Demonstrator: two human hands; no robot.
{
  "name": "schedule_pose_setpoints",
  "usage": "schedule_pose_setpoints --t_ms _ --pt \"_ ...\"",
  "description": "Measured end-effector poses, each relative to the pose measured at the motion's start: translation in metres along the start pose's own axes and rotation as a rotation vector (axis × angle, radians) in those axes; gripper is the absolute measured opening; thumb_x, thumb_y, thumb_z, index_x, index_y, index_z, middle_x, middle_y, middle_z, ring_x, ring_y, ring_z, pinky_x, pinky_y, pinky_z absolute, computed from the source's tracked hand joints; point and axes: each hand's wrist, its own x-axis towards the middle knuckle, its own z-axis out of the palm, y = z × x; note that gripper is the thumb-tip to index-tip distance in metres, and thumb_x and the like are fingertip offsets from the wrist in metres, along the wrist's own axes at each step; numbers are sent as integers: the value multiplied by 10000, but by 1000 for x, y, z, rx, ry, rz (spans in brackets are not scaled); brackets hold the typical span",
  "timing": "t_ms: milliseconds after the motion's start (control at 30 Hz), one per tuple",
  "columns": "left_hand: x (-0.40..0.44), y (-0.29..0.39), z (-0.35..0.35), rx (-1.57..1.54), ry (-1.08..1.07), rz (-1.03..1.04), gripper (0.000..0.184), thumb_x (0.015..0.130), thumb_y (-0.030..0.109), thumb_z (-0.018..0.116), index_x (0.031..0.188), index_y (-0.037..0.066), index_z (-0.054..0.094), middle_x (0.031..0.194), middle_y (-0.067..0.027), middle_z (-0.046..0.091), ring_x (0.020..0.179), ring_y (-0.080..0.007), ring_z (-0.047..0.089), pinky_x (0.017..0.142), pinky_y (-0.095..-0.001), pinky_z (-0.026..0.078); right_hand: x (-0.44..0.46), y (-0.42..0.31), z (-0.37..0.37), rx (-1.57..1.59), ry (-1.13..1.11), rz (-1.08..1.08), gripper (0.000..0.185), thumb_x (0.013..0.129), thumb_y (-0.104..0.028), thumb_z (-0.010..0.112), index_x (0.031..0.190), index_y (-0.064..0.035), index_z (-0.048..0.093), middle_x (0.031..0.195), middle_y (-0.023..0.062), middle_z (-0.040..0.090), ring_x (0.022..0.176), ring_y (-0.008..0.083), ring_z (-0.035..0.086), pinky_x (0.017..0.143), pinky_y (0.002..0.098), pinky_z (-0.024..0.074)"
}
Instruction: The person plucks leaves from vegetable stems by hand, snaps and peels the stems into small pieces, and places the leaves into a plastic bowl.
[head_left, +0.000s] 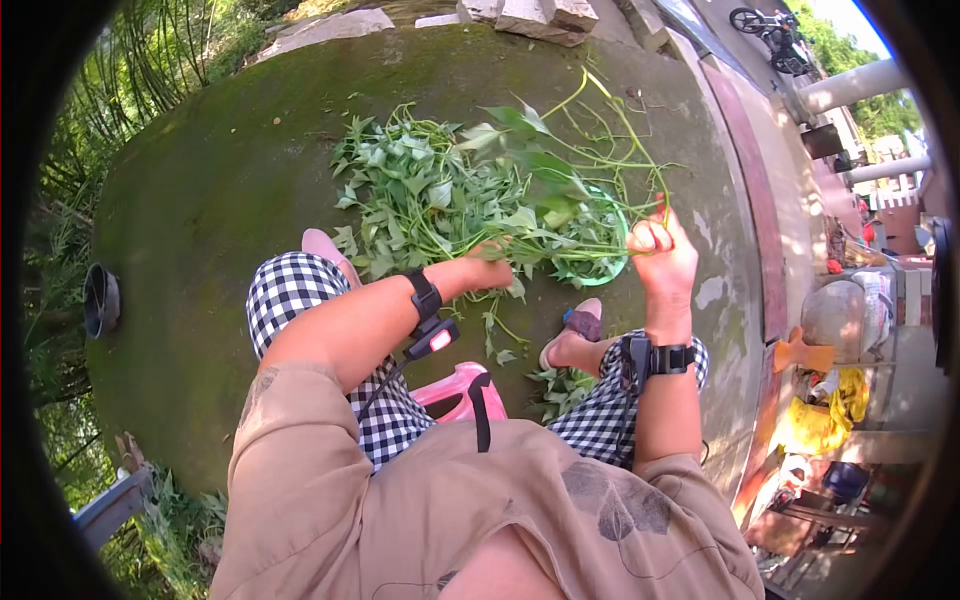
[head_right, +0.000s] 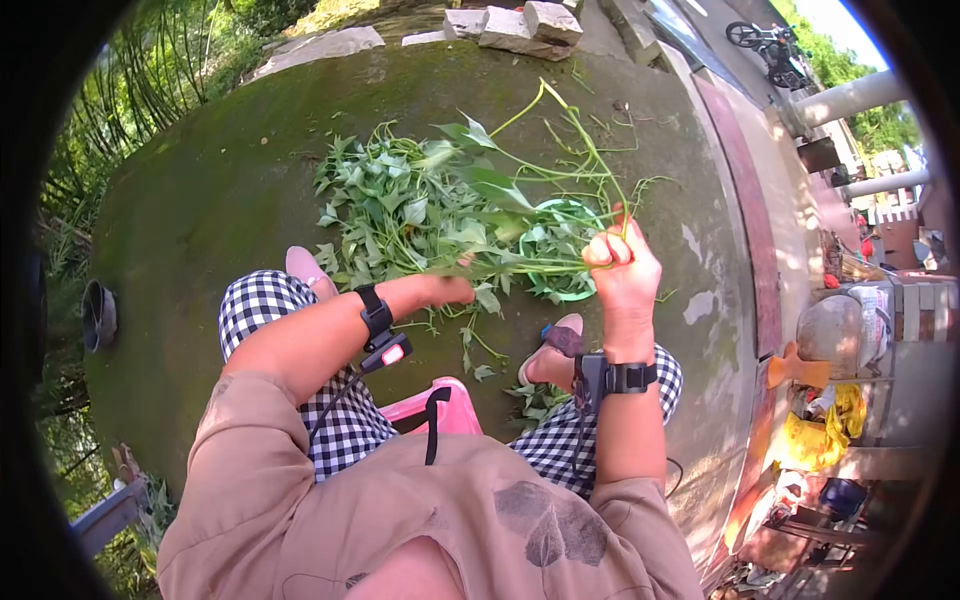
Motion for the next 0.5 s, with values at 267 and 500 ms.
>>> schedule_pose_setpoints --t_ms 267,500 --pt "3 59 -34 -553 451 660 818 726 62 632 1475 168 319 1399 -132 442 1011 -185 584 833 -326 511 -58 75 -59 99 235 263 264 975 -233 464 1127 -61 594 548 -32 355 602 190 420 581 318 340" --pt "-25 70 -15 -85 590 833 809 692 16 595 1453 162 363 1398 -192 418 1200 -315 518 925 -361 489 -63 103 -47 -56 374 348 212 963 -198 488 1107 -75 584 574 -21 367 593 181 416 573 311 371"
